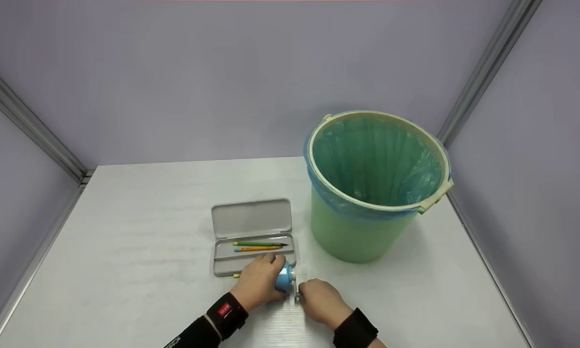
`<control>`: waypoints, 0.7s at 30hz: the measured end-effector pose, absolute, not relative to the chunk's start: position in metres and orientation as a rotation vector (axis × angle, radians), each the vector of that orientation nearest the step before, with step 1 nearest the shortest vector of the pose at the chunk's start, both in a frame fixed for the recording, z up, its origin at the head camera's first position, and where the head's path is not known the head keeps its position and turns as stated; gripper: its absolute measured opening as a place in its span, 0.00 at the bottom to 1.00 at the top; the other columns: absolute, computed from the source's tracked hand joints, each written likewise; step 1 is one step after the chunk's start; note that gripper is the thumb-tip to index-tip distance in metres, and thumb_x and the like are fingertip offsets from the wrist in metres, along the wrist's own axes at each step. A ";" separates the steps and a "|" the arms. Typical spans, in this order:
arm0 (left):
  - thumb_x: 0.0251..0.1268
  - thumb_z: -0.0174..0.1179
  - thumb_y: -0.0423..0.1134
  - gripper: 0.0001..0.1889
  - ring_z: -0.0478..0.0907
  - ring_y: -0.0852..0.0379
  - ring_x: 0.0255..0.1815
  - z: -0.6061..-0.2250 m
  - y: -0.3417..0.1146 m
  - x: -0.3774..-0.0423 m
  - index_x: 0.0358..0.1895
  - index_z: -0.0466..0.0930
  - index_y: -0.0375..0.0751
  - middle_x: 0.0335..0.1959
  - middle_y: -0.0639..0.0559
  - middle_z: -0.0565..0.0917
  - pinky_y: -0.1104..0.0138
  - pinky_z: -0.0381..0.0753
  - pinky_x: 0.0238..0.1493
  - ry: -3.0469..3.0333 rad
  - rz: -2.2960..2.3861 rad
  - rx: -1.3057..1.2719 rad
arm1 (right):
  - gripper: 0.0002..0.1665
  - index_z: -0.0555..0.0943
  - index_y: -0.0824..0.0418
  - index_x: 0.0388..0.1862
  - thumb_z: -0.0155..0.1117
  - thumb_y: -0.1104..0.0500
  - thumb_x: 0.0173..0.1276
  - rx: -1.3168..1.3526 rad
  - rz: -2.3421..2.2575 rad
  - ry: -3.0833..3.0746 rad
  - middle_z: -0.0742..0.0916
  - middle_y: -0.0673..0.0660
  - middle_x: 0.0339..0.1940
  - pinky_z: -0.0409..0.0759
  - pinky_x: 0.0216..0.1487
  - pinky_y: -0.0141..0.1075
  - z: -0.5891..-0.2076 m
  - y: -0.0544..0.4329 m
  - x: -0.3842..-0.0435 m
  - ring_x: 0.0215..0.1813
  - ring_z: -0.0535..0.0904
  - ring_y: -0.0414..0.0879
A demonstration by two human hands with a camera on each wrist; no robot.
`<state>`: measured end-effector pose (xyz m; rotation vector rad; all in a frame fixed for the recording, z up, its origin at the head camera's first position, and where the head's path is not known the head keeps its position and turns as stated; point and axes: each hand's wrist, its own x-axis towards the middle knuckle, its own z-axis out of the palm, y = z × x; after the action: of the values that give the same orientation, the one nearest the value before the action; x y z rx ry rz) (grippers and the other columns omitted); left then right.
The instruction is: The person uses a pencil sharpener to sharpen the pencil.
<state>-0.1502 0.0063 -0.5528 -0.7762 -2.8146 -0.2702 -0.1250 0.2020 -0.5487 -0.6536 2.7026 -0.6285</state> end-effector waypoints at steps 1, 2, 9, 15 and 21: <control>0.36 0.90 0.51 0.33 0.84 0.53 0.37 -0.553 0.007 -0.150 0.47 0.81 0.47 0.40 0.50 0.88 0.65 0.83 0.32 -2.815 -0.274 -0.773 | 0.11 0.80 0.59 0.29 0.66 0.71 0.71 -0.670 -0.635 2.700 0.87 0.56 0.28 0.76 0.35 0.41 -0.547 0.203 -0.124 0.32 0.82 0.46; 0.36 0.90 0.51 0.33 0.84 0.52 0.37 -0.553 0.007 -0.151 0.47 0.81 0.47 0.40 0.50 0.88 0.65 0.83 0.32 -2.816 -0.280 -0.772 | 0.11 0.81 0.59 0.29 0.66 0.72 0.70 -0.680 -0.644 2.696 0.87 0.56 0.28 0.76 0.35 0.40 -0.545 0.204 -0.124 0.32 0.82 0.45; 0.37 0.89 0.50 0.33 0.84 0.51 0.37 -0.554 0.008 -0.151 0.48 0.81 0.47 0.40 0.49 0.87 0.65 0.82 0.31 -2.836 -0.310 -0.766 | 0.10 0.82 0.59 0.31 0.66 0.70 0.72 -0.683 -0.711 2.659 0.86 0.52 0.27 0.69 0.35 0.35 -0.526 0.207 -0.122 0.30 0.73 0.37; 0.37 0.89 0.49 0.32 0.83 0.51 0.36 -0.553 0.006 -0.152 0.47 0.81 0.48 0.40 0.49 0.88 0.64 0.82 0.31 -2.846 -0.354 -0.770 | 0.06 0.85 0.62 0.35 0.66 0.68 0.74 -0.640 -0.786 2.718 0.87 0.52 0.30 0.69 0.35 0.34 -0.509 0.207 -0.128 0.31 0.71 0.35; 0.37 0.89 0.51 0.35 0.84 0.51 0.38 -0.551 0.006 -0.152 0.53 0.83 0.49 0.43 0.49 0.88 0.65 0.83 0.33 -2.865 -0.340 -0.778 | 0.09 0.82 0.63 0.32 0.63 0.72 0.73 -0.569 -0.854 2.861 0.85 0.53 0.28 0.68 0.34 0.32 -0.504 0.201 -0.146 0.30 0.70 0.38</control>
<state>-0.1515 0.0062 -0.5505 -0.7777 -2.8648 -0.3404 -0.1457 0.2008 -0.5044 -0.5693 2.8608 -0.8539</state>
